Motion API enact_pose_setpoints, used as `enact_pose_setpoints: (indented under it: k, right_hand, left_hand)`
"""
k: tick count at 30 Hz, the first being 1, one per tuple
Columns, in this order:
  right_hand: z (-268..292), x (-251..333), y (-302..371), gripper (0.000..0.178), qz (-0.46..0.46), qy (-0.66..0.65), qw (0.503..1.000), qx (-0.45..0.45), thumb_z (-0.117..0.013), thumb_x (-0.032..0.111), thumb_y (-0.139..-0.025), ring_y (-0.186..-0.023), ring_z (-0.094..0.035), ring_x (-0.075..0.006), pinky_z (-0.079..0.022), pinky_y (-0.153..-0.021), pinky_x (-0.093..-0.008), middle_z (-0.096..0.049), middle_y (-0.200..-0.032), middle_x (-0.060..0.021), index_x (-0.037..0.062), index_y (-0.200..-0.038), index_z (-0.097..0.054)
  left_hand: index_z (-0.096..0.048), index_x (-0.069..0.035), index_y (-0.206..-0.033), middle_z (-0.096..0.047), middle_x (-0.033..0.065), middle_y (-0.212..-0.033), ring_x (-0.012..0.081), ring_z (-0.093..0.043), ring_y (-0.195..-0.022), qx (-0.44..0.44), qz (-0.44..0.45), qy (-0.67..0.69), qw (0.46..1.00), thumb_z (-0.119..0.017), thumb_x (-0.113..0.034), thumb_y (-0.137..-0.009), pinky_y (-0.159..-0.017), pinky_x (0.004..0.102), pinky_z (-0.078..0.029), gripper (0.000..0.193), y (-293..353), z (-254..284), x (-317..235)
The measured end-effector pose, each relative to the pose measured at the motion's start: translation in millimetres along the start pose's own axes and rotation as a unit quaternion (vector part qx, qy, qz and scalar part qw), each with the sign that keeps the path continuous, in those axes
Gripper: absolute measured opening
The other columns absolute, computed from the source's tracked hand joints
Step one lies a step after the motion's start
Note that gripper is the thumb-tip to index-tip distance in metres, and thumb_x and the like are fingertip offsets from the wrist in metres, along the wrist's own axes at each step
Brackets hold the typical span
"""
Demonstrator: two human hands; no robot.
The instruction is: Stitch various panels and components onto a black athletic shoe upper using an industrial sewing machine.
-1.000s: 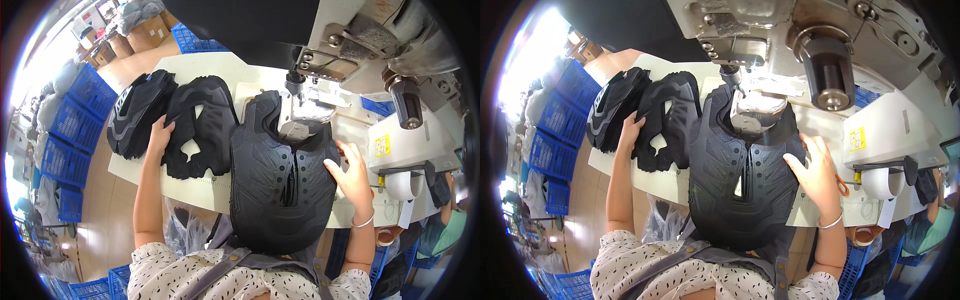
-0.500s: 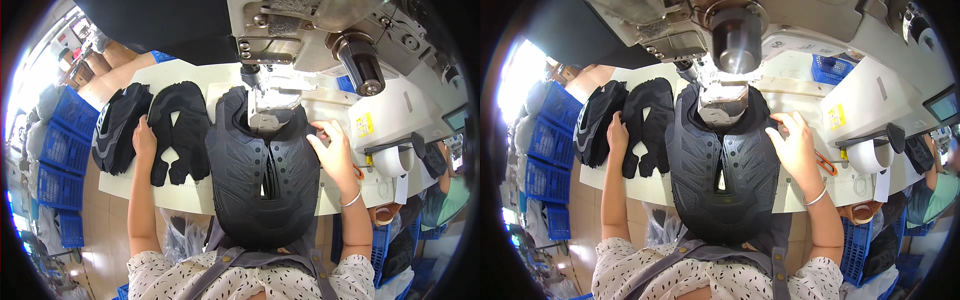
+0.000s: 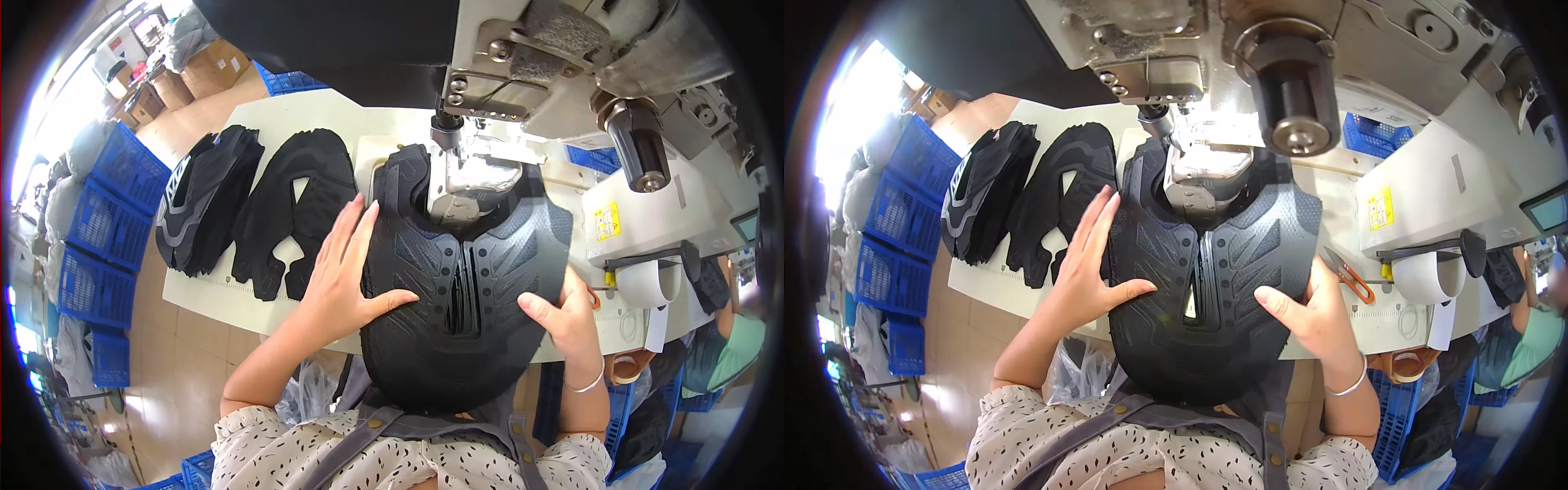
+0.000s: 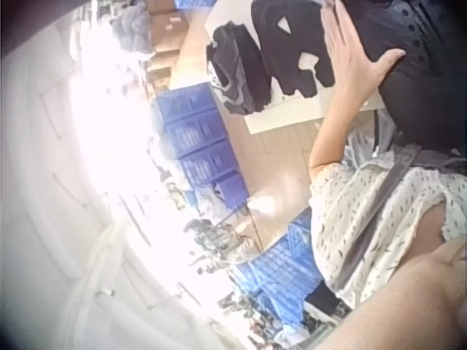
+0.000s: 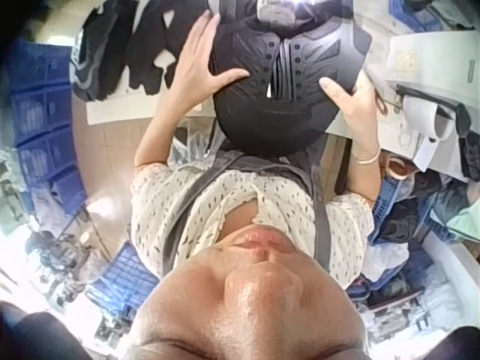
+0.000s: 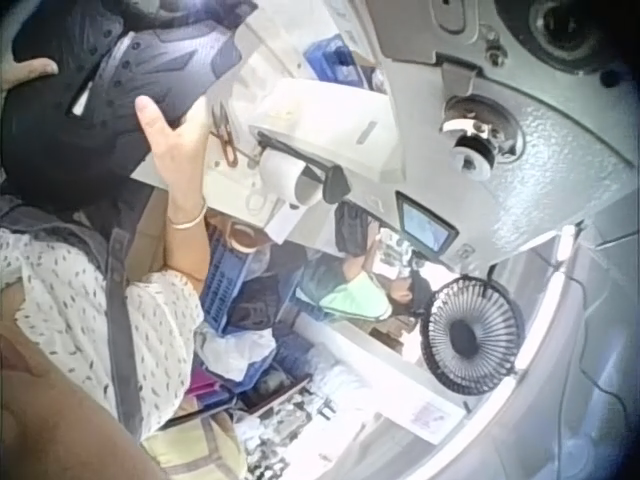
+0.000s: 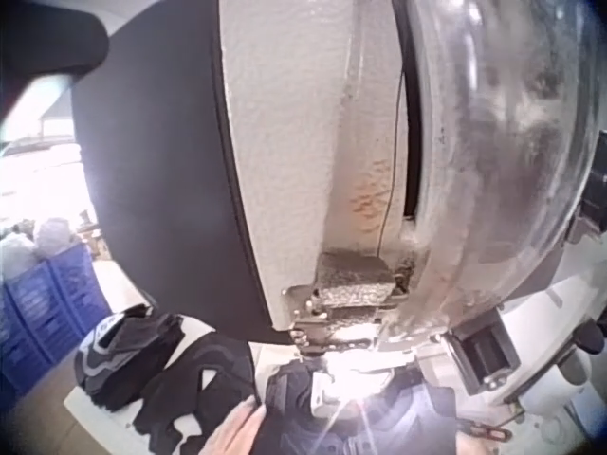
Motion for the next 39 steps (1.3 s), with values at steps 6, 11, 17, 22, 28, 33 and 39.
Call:
enact_pose_setpoints:
  k: [6,11,17,22,28,33,39]
  right_hand:
    - [2.4,7.5,-8.9,0.031,-0.063,-0.211,0.974,-0.051,-0.050,0.013,-0.088,-0.090,-0.060,-0.0158,-0.047,-0.081,-0.0253,-0.060,-0.103,-0.0110,-0.0035,-0.114,-0.048]
    - [-22.3,4.5,-18.9,0.029,-0.064,-0.339,0.939,0.006,-0.049,0.012,-0.088,-0.091,-0.059,-0.0144,-0.046,-0.082,-0.0252,-0.060,-0.104,-0.0090,-0.0023,-0.114,-0.048]
    - [-7.7,6.5,-23.4,0.026,-0.029,-0.278,0.959,-0.050,-0.049,0.009,-0.088,-0.091,-0.059,-0.0146,-0.047,-0.081,-0.0257,-0.060,-0.103,-0.0092,-0.0018,-0.111,-0.051]
    - [0.1,7.9,-38.6,0.022,-0.050,-0.277,0.955,-0.093,-0.049,0.007,-0.087,-0.081,-0.062,-0.0184,-0.053,-0.071,-0.0286,-0.061,-0.095,-0.0132,-0.0030,-0.107,-0.049]
    - [-4.6,19.8,-27.4,0.043,0.020,-0.198,0.979,-0.040,-0.051,0.005,-0.082,-0.092,-0.059,-0.0180,-0.046,-0.086,-0.0291,-0.057,-0.108,-0.0127,-0.0042,-0.122,-0.041]
    - [3.5,16.9,-19.3,0.042,0.024,-0.157,0.985,-0.070,-0.052,0.005,-0.081,-0.094,-0.058,-0.0174,-0.045,-0.087,-0.0292,-0.057,-0.108,-0.0118,-0.0041,-0.121,-0.042]
    - [5.9,19.2,-5.6,0.038,0.039,-0.123,0.989,-0.078,-0.054,0.006,-0.082,-0.093,-0.057,-0.0153,-0.044,-0.085,-0.0267,-0.057,-0.107,-0.0106,-0.0043,-0.117,-0.046]
  left_hand:
    - [-0.057,0.003,-0.085,-0.059,0.0111,-0.067,0.0190,-0.061,-0.063,0.128,0.157,0.354,0.913,-0.048,-0.036,-0.089,-0.052,0.0240,-0.047,0.040,27.4,-15.6,19.1]
    - [-0.051,0.005,-0.108,-0.062,0.0133,-0.093,0.0199,-0.064,-0.078,0.130,0.229,0.735,0.625,-0.041,-0.034,-0.093,-0.065,0.0264,-0.052,0.044,20.5,-47.1,-39.8]
    - [-0.056,0.004,-0.102,-0.063,0.0110,-0.094,0.0169,-0.063,-0.081,0.068,0.254,0.748,0.610,-0.055,-0.009,-0.085,-0.073,0.0288,-0.052,0.021,-3.0,-37.1,-14.9]
    - [-0.052,0.010,-0.105,-0.062,0.0181,-0.093,0.0227,-0.064,-0.081,0.017,0.202,0.690,0.695,-0.049,-0.006,-0.084,-0.073,0.0330,-0.053,0.026,-23.1,-26.5,-12.9]
    - [-0.051,0.011,-0.106,-0.062,0.0202,-0.093,0.0245,-0.063,-0.082,0.001,0.121,0.579,0.806,-0.047,-0.003,-0.085,-0.074,0.0345,-0.053,0.025,-35.2,-16.8,-19.4]
    - [-0.052,0.010,-0.105,-0.062,0.0197,-0.094,0.0247,-0.064,-0.082,0.020,0.133,0.605,0.785,-0.047,-0.001,-0.085,-0.073,0.0348,-0.054,0.023,-35.6,-22.1,-20.5]
    - [-0.059,0.003,-0.085,-0.058,-0.0015,-0.078,0.0042,-0.049,-0.066,-0.053,0.161,0.587,0.792,-0.054,-0.008,-0.087,-0.060,0.0201,-0.042,0.012,-33.2,-14.6,-14.0]
Point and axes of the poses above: each hand's wrist, its own y-axis away from the middle knuckle, its own z-axis out of the back of the hand, x = y × z, the point moved 10 cm from there along -y, towards the middle knuckle
